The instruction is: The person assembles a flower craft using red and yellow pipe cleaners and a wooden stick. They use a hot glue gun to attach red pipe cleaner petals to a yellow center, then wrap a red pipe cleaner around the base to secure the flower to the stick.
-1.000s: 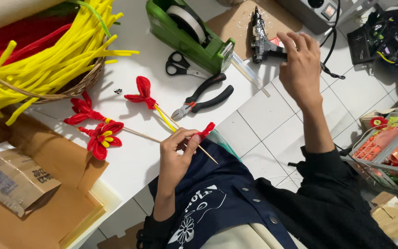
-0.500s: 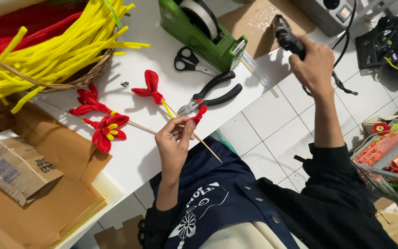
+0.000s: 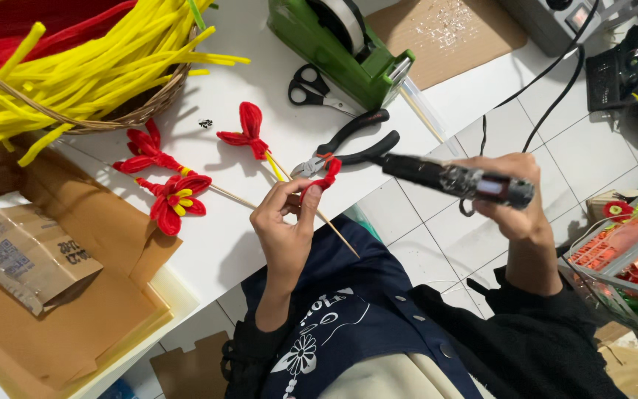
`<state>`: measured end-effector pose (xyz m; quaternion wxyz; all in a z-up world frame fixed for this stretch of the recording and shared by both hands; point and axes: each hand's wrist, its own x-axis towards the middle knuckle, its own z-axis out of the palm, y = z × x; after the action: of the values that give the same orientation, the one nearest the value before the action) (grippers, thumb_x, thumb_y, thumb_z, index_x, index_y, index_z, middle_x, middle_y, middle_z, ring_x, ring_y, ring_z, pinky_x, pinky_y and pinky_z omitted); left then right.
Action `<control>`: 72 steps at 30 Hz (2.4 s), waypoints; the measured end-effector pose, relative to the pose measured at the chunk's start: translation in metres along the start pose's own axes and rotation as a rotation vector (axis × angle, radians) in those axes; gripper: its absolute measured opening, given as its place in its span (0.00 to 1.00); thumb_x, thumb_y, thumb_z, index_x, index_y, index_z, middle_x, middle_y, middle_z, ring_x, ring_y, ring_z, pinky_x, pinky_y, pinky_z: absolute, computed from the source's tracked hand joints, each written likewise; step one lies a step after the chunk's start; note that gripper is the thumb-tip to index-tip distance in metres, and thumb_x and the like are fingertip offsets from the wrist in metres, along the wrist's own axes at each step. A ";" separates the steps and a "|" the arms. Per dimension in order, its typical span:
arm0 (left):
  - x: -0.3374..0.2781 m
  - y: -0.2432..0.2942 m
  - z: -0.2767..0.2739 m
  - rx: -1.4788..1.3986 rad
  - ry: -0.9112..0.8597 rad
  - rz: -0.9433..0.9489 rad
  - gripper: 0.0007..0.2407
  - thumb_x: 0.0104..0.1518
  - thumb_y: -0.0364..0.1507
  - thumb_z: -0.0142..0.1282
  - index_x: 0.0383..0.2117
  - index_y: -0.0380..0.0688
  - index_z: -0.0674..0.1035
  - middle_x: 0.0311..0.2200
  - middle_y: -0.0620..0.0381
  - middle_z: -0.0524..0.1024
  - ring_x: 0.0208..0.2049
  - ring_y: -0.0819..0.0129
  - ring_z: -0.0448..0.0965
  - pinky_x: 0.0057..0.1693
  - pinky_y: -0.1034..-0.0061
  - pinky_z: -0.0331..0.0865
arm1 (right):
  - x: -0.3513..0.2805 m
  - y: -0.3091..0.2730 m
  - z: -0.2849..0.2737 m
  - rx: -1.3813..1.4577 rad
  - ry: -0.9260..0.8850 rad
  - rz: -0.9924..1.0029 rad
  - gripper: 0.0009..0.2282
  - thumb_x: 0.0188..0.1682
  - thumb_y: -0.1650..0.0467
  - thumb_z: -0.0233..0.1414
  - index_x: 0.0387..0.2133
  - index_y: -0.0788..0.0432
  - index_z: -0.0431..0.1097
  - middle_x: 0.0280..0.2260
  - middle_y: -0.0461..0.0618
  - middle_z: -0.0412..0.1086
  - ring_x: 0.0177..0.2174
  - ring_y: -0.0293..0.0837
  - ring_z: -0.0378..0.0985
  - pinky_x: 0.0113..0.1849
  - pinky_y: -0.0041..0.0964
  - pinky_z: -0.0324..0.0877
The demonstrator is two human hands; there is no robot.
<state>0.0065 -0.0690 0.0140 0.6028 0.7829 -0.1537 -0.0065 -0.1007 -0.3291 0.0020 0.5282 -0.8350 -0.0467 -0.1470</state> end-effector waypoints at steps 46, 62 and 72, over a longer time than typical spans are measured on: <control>0.001 0.000 -0.002 -0.074 -0.017 0.036 0.03 0.50 0.24 0.56 0.25 0.37 0.78 0.15 0.55 0.71 0.14 0.72 0.70 0.21 0.85 0.63 | 0.023 -0.014 0.018 0.053 -0.035 0.139 0.07 0.24 0.64 0.45 0.08 0.55 0.62 0.03 0.41 0.51 0.04 0.34 0.51 0.11 0.24 0.50; -0.007 -0.022 -0.007 -0.367 -0.043 -0.322 0.06 0.48 0.27 0.55 0.28 0.36 0.77 0.21 0.55 0.75 0.19 0.74 0.71 0.32 0.86 0.68 | 0.012 0.002 -0.005 -0.205 0.396 -0.080 0.12 0.39 0.70 0.42 0.33 0.62 0.47 0.22 0.49 0.52 0.17 0.38 0.57 0.17 0.28 0.53; -0.013 -0.034 -0.023 -0.417 -0.023 -0.365 0.04 0.46 0.24 0.56 0.27 0.42 0.75 0.31 0.59 0.72 0.30 0.74 0.71 0.25 0.87 0.60 | 0.043 0.113 -0.037 -1.161 0.257 -0.047 0.08 0.38 0.73 0.48 0.27 0.63 0.57 0.25 0.54 0.59 0.25 0.50 0.59 0.29 0.42 0.53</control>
<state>0.0067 -0.0364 -0.0144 0.7381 0.6564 -0.0125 -0.1554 -0.0408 -0.4152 -0.0692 -0.0170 -0.9614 0.0871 -0.2603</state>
